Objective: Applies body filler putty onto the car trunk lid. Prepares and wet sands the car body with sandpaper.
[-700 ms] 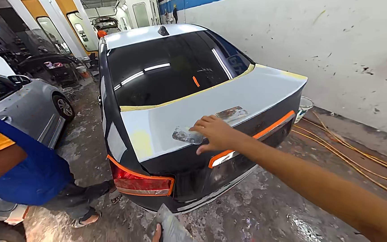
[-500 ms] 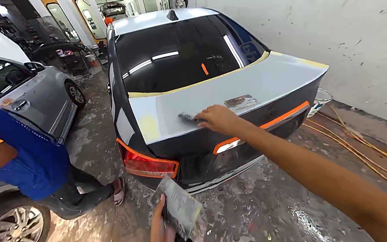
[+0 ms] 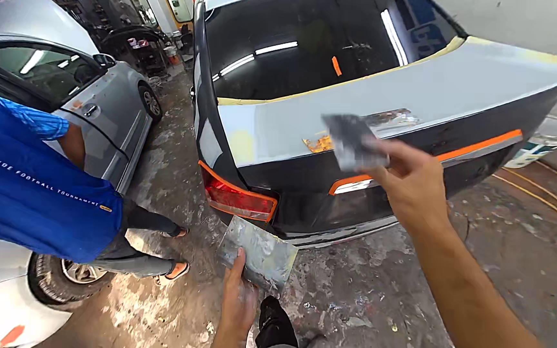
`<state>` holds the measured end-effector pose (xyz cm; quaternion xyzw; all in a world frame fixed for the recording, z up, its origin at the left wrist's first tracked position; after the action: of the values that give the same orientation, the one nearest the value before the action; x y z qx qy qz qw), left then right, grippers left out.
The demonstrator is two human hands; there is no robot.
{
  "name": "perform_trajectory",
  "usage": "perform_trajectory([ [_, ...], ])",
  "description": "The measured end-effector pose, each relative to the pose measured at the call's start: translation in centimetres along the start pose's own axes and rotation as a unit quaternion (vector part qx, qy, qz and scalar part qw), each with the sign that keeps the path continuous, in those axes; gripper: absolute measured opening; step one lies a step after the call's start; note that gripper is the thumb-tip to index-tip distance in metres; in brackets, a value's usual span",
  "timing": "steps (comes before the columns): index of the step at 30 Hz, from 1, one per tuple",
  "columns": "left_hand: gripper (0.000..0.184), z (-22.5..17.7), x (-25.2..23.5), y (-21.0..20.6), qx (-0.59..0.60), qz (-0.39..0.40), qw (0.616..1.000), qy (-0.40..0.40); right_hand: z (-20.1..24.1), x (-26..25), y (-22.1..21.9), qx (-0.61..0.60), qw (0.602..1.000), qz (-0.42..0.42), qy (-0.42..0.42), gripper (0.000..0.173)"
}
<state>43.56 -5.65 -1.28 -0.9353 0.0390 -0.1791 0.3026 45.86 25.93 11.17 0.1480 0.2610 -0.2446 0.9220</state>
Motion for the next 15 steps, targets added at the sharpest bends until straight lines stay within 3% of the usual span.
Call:
perform_trajectory([
  [3, 0.039, -0.2, 0.7, -0.5, -0.024, -0.023, 0.999, 0.000, -0.8, 6.4, -0.9, -0.008, 0.999, -0.043, 0.014, 0.022],
  [5, 0.039, -0.2, 1.1, -1.0, -0.033, -0.031, 0.999, 0.001, -1.9, 9.9, -2.0, -0.045, 0.995, -0.075, -0.048, 0.012],
  [9, 0.036, 0.2, 2.6, -1.9, -0.045, -0.026, 0.998, -0.030, -1.4, 15.4, -5.8, -0.184, 0.944, -0.178, -0.207, 0.018],
  [13, 0.033, 1.0, 5.1, -3.3, -0.093, -0.018, 0.993, -0.072, 2.1, 18.3, -10.0, -0.191, 0.937, -0.267, -0.123, 0.024],
  [15, 0.029, 0.6, 6.3, -3.3, -0.133, -0.049, 0.983, -0.113, 3.6, 19.0, -11.4, -0.196, 0.943, -0.258, -0.074, 0.023],
])
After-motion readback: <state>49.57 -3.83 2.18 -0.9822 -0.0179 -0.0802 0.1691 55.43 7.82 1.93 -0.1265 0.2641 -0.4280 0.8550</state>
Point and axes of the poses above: each hand's wrist, its own x-axis away from the middle knuckle, its own y-axis out of the back of the hand, z = x × y, the point moved 2 cm from there along -x, towards the middle knuckle, and after that the axes turned 3 degrees about z, right-handed, at the moved point
